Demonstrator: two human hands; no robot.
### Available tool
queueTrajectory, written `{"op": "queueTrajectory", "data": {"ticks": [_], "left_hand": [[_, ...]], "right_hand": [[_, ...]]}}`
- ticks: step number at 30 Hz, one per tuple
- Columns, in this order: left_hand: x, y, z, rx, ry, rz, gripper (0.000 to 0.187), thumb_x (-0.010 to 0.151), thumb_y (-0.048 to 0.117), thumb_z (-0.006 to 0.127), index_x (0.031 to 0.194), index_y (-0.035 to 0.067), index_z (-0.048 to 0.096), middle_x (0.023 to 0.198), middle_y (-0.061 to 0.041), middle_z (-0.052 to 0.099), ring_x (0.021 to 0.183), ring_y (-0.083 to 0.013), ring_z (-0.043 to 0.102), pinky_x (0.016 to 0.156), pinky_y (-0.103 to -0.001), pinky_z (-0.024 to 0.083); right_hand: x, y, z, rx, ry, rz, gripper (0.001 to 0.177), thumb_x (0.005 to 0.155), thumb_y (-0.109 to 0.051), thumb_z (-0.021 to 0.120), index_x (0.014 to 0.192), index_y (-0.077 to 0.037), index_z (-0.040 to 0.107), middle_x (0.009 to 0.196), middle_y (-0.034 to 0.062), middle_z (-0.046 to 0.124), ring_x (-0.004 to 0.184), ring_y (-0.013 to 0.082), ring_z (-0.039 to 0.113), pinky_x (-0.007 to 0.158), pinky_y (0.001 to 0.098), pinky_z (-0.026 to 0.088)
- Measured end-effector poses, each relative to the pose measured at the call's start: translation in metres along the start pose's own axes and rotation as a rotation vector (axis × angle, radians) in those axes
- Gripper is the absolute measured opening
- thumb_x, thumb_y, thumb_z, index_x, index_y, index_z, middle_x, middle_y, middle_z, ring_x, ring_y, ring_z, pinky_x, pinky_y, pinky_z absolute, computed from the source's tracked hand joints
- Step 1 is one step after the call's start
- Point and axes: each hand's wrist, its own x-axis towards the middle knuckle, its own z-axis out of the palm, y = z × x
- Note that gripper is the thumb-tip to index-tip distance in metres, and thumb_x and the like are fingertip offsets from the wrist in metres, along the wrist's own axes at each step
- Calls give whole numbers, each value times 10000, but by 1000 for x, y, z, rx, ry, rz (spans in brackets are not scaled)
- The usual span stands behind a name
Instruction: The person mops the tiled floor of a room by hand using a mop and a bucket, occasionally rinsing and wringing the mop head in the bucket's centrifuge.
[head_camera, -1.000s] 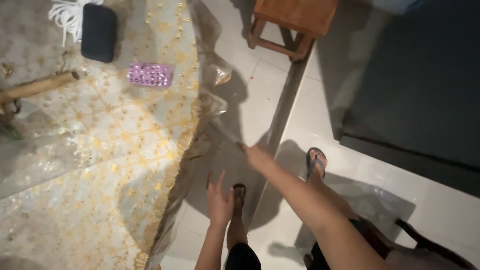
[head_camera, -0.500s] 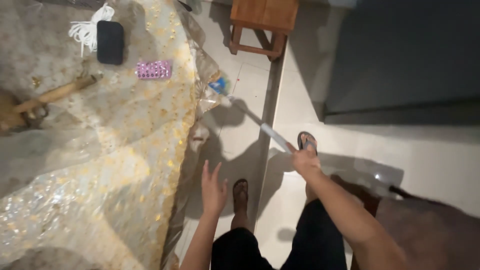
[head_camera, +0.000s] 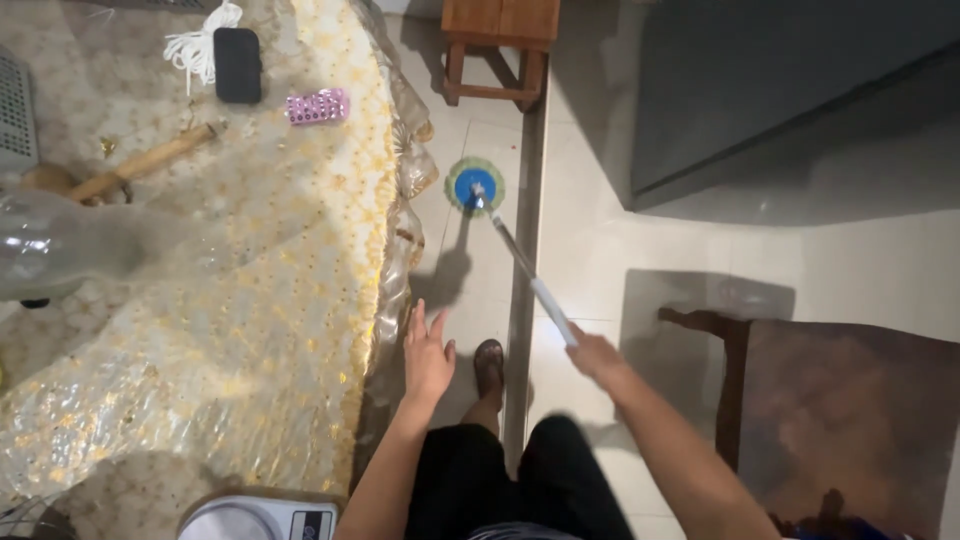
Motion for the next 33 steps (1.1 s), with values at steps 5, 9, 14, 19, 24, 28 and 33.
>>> {"op": "queueTrajectory", "data": {"ticks": [5,9,14,19,24,28,33], "left_hand": [[-43,-16,19,2,10,-2,647,838,98,731,1451,140,530,1618,-228,275,1469,-425,324,1126,-530,356],[-103,-30,32,-22,13,3,665,833,89,722,1466,143,524,1615,-223,296,1461,-408,347,1141,-511,370],[-212,-51,32,-18,-14,1,648,822,102,732,1438,138,533,1602,-230,292,1457,-414,343,1130,-513,366],[-283,-71,19,-25,-55,-26,615,851,111,717,1438,130,535,1593,-238,297,1444,-437,346,1144,-520,359],[-300,-89,14,-1,-42,38,518,899,102,673,1406,122,571,1591,-250,316,1428,-464,361,1148,-525,352],[-293,-106,16,-78,-21,65,451,935,124,660,1380,127,590,1574,-257,335,1423,-455,392,1142,-516,375],[-302,-124,6,-167,-57,82,572,844,77,668,1404,151,575,1583,-265,308,1418,-475,372,1119,-514,394]], "right_hand": [[-61,-5,42,-33,-22,28,691,977,-372,540,1607,-264,278,1159,235,717,1065,410,686,962,503,535],[-111,-2,88,-27,-77,69,709,975,-353,530,1615,-309,230,1180,218,701,1083,398,682,976,499,524],[-199,29,176,-80,-78,63,710,972,-353,540,1624,-320,262,1239,223,698,1151,394,666,1004,487,522],[-240,41,221,-70,-80,217,664,1001,-440,500,1610,-417,236,1305,184,669,1206,368,647,1044,480,510],[-165,-21,221,-50,-70,153,658,1019,-399,462,1638,-424,241,1269,211,693,1180,384,674,1037,496,516],[-55,-89,204,58,215,-199,714,914,-389,621,1559,-300,329,1355,219,605,1212,425,594,1020,508,470],[-18,-126,208,57,70,-100,714,957,-352,565,1625,-297,318,1295,236,669,1202,422,631,1052,469,495]]}}
